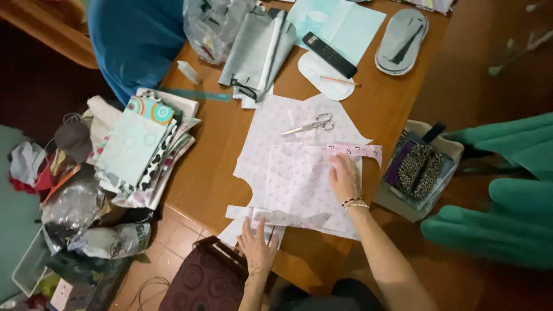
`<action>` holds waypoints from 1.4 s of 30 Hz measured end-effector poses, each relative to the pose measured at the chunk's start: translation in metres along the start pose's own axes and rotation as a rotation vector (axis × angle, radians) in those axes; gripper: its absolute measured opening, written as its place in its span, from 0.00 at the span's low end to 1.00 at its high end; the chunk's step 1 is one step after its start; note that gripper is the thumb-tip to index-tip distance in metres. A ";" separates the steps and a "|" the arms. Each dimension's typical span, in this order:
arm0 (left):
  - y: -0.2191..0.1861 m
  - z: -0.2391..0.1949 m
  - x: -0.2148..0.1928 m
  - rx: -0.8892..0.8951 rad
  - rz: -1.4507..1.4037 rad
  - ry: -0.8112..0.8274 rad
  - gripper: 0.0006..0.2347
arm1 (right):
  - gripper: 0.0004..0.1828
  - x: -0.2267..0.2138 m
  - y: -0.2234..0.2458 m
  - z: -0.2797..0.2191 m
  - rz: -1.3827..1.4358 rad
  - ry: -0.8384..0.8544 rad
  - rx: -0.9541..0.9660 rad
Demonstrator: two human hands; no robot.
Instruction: Cutting out pattern pieces from fabric using scissors
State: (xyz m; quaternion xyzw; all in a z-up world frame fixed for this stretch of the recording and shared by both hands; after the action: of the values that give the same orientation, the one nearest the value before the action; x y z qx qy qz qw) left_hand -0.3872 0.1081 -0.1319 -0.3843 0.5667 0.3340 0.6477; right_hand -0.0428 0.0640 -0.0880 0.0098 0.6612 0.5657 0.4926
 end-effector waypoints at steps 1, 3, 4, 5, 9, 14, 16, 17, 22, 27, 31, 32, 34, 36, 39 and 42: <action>-0.005 0.004 -0.004 -0.014 -0.003 -0.013 0.27 | 0.13 0.002 -0.005 0.006 0.000 0.004 -0.019; -0.014 0.005 -0.018 0.051 -0.007 -0.068 0.22 | 0.10 0.004 -0.013 0.011 0.001 -0.052 -0.045; -0.018 0.010 -0.020 0.044 -0.007 -0.069 0.22 | 0.10 0.002 -0.010 0.027 0.001 -0.046 -0.049; -0.021 0.013 -0.021 0.070 -0.044 -0.060 0.21 | 0.09 -0.001 -0.006 0.035 0.021 -0.055 -0.123; -0.024 0.023 -0.005 0.155 -0.096 0.082 0.23 | 0.14 -0.001 0.007 0.075 -0.063 -0.094 -0.099; -0.029 0.067 -0.021 0.193 -0.195 0.095 0.21 | 0.17 0.021 0.001 0.127 -0.276 0.003 -0.059; -0.024 0.101 -0.016 0.190 -0.209 0.120 0.22 | 0.19 0.034 -0.020 0.149 -0.268 -0.029 -0.083; -0.020 0.115 -0.013 0.267 -0.323 0.089 0.24 | 0.19 0.046 -0.036 0.155 -0.292 -0.010 -0.082; -0.006 0.163 0.010 0.166 -0.748 0.433 0.27 | 0.18 0.063 -0.037 0.155 -0.317 0.089 0.227; 0.004 0.175 0.023 -0.331 -0.983 0.877 0.32 | 0.09 0.085 -0.040 0.146 -0.681 -0.076 0.100; 0.001 0.182 0.020 -0.273 -0.846 0.997 0.34 | 0.11 0.108 -0.046 0.135 -0.669 0.061 0.151; -0.002 0.183 0.037 -0.145 -0.895 0.970 0.19 | 0.11 0.114 -0.051 0.131 -0.664 0.006 0.122; -0.010 0.191 0.046 -0.006 -0.955 0.930 0.12 | 0.11 0.117 -0.050 0.131 -0.669 -0.061 0.081; -0.011 0.189 0.033 0.020 -0.724 1.035 0.13 | 0.15 0.120 -0.041 0.124 -0.733 0.052 0.150; -0.019 0.192 -0.027 -0.090 -0.839 1.032 0.10 | 0.07 0.122 -0.030 0.124 -0.712 -0.038 0.091; -0.008 0.185 -0.006 -0.380 -0.985 1.104 0.04 | 0.04 0.113 -0.010 0.128 -0.654 0.215 0.225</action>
State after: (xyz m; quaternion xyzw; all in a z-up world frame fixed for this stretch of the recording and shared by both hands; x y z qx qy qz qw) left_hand -0.2931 0.2667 -0.1136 -0.8089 0.5041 -0.1423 0.2672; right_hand -0.0108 0.2195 -0.1521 -0.2077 0.7357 0.2994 0.5710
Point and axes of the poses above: each hand's wrist, its own z-axis towards the middle knuckle, its own x-axis out of the palm, y = z × x, the point moved 4 cm from there along z, towards the middle knuckle, and after that the axes turned 13 degrees about z, right-handed, at the moved point
